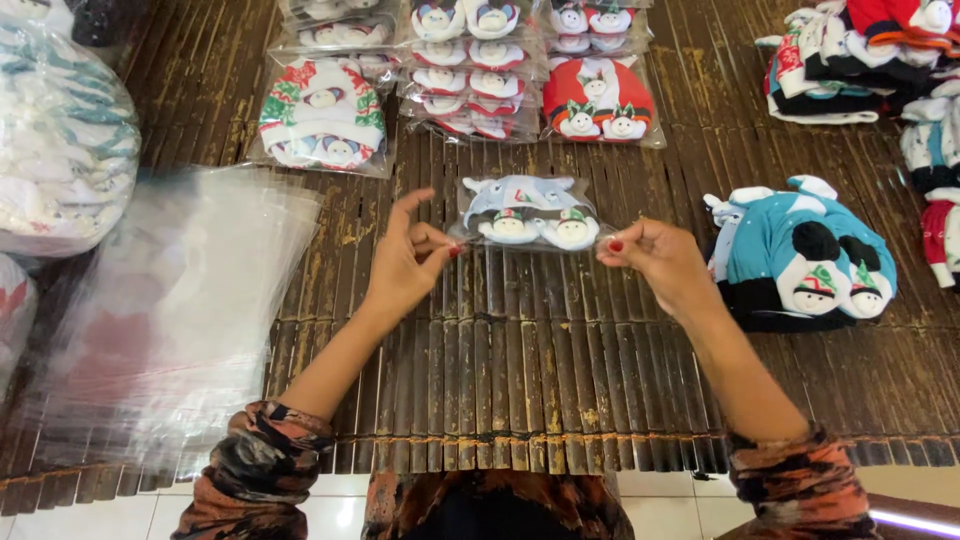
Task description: Packaging baby hat and bootie sets into clear plastic bags
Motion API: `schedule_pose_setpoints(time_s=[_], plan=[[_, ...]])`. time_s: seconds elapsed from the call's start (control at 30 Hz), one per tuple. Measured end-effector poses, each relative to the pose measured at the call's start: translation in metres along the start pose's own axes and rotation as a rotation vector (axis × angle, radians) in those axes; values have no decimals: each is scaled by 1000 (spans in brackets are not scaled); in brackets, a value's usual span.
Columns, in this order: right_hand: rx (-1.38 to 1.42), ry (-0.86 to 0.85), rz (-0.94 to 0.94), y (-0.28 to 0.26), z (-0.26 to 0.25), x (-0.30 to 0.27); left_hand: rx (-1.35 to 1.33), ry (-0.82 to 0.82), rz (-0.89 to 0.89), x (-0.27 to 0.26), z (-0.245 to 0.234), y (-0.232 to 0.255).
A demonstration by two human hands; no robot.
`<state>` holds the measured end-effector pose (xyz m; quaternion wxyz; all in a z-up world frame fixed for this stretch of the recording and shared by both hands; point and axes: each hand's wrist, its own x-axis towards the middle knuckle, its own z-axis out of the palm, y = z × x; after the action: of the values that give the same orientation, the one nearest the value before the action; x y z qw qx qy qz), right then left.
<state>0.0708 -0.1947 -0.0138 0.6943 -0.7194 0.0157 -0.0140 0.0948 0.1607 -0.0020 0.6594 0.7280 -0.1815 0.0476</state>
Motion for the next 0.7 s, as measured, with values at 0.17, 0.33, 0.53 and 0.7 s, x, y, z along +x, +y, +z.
schedule_pose_setpoints(time_s=[0.17, 0.33, 0.53, 0.7], plan=[[-280, -36, 23, 39, -10, -21, 288, -166, 19, -24, 3, -32], [-236, -27, 72, 48, -8, -32, 378, -230, -75, -37, 8, -19], [-72, -11, 304, 16, 4, -6, -20, 7, -312, -13, 17, -53], [-1, 5, 178, 38, 15, 23, -107, 141, -421, 22, 30, -68]])
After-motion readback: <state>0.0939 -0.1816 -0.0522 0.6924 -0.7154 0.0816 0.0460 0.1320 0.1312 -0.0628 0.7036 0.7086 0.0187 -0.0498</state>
